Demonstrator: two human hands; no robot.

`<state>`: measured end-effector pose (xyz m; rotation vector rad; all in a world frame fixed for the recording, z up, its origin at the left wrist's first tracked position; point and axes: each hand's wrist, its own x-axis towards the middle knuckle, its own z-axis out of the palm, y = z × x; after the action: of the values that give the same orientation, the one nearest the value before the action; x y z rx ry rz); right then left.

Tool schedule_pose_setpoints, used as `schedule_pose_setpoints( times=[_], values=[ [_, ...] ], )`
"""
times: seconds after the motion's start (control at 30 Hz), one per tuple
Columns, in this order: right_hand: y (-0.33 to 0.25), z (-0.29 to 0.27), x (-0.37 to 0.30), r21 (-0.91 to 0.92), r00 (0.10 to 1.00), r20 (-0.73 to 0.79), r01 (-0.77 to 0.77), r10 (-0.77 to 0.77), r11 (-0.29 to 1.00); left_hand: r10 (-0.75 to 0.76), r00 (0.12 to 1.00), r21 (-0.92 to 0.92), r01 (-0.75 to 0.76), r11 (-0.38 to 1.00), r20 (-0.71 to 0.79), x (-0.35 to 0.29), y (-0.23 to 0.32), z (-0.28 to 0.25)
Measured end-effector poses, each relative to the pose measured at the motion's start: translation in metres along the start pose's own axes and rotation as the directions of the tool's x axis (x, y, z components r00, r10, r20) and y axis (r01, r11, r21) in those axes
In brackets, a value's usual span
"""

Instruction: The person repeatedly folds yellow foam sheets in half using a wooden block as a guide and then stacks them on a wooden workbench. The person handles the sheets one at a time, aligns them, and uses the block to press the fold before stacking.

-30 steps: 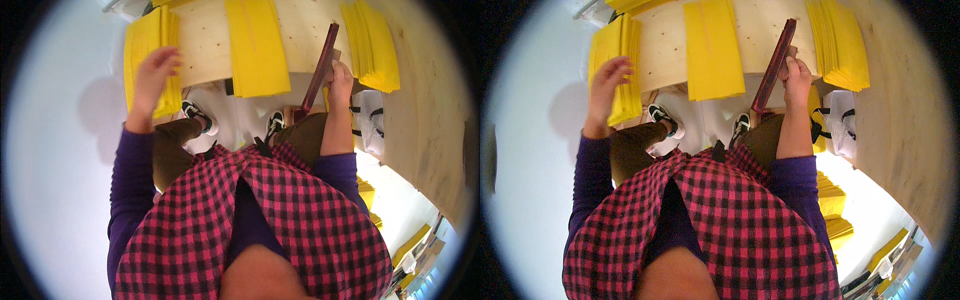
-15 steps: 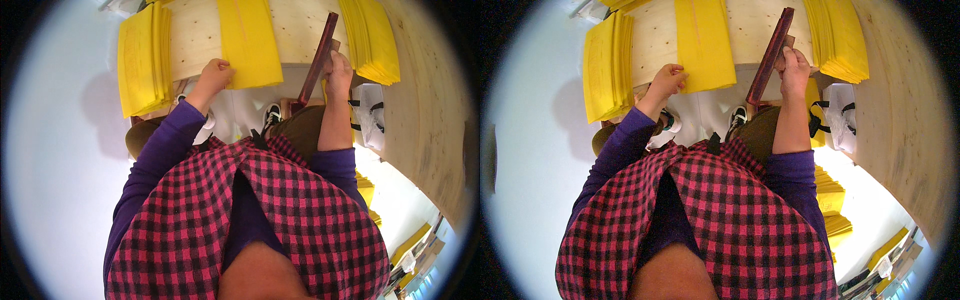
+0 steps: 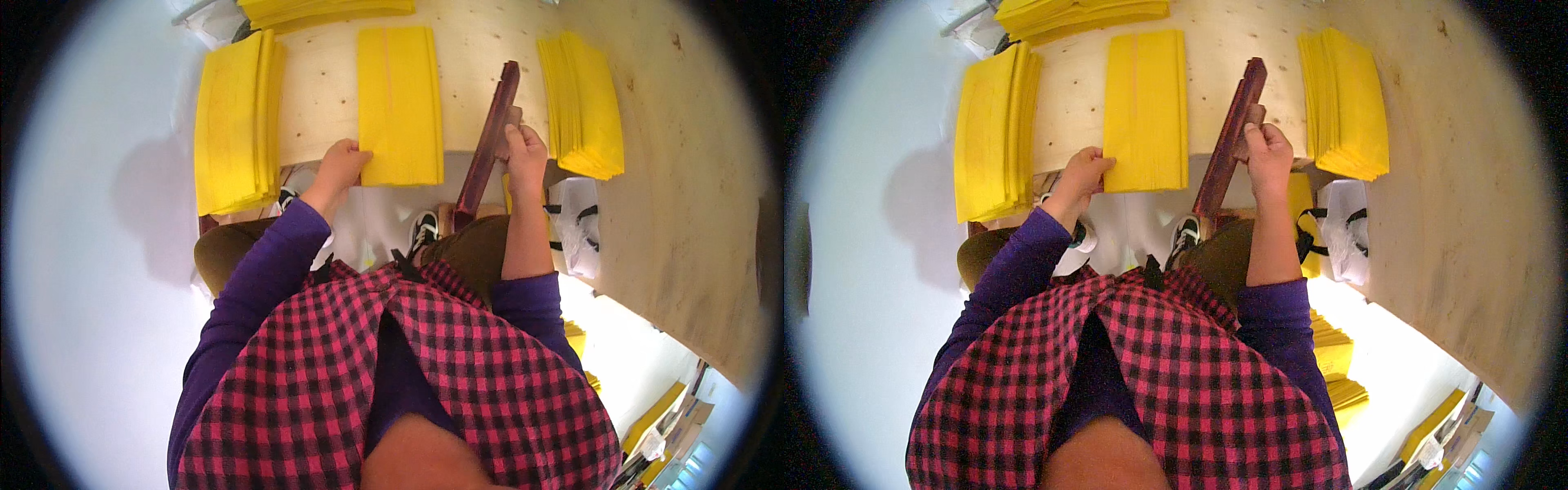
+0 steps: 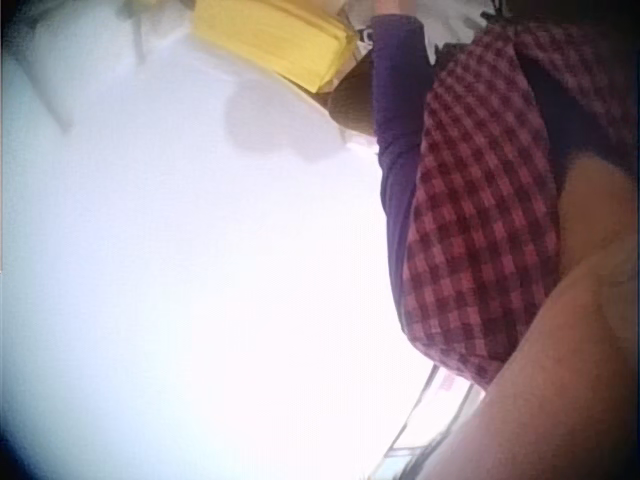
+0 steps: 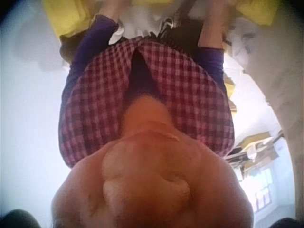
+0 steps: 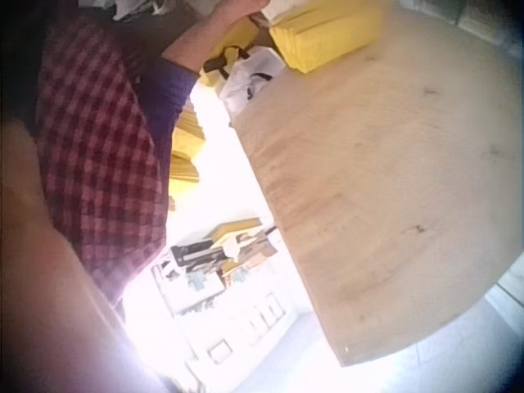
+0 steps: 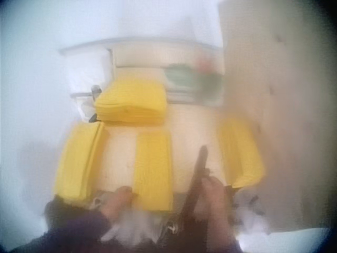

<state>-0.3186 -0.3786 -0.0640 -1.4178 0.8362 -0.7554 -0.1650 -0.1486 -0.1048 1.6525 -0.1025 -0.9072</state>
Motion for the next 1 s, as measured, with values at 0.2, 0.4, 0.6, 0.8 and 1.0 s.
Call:
schedule_pose_setpoints(
  times=[0.2, 0.4, 0.6, 0.8, 1.0],
  values=[
    [-0.045, 0.058, 0.020, -0.598, 0.949, 0.251, 0.308, -0.193, 0.740, -0.027, 1.000, -0.086, 0.028, 0.996, 0.013, 0.007, -0.015, -0.006],
    [-0.054, 0.138, 0.034, -0.795, 0.886, 0.446, 0.457, -0.126, 0.400, 0.036, 0.998, -0.157, -0.026, 0.987, 0.058, 0.015, -0.029, -0.007],
    [-0.038, 0.177, 0.051, -0.858, 0.892, 0.452, 0.439, -0.014, 0.265, 0.070, 0.993, -0.176, -0.052, 0.983, 0.099, 0.015, -0.032, -0.011],
    [-0.012, 0.192, 0.050, -0.894, 0.910, 0.414, 0.402, 0.024, 0.196, 0.091, 0.991, -0.144, -0.077, 0.987, 0.094, 0.013, -0.030, -0.011],
    [0.000, 0.193, 0.049, -0.908, 0.922, 0.388, 0.379, 0.016, 0.181, 0.094, 0.990, -0.124, -0.081, 0.989, 0.101, 0.016, -0.031, -0.010]
  ],
)
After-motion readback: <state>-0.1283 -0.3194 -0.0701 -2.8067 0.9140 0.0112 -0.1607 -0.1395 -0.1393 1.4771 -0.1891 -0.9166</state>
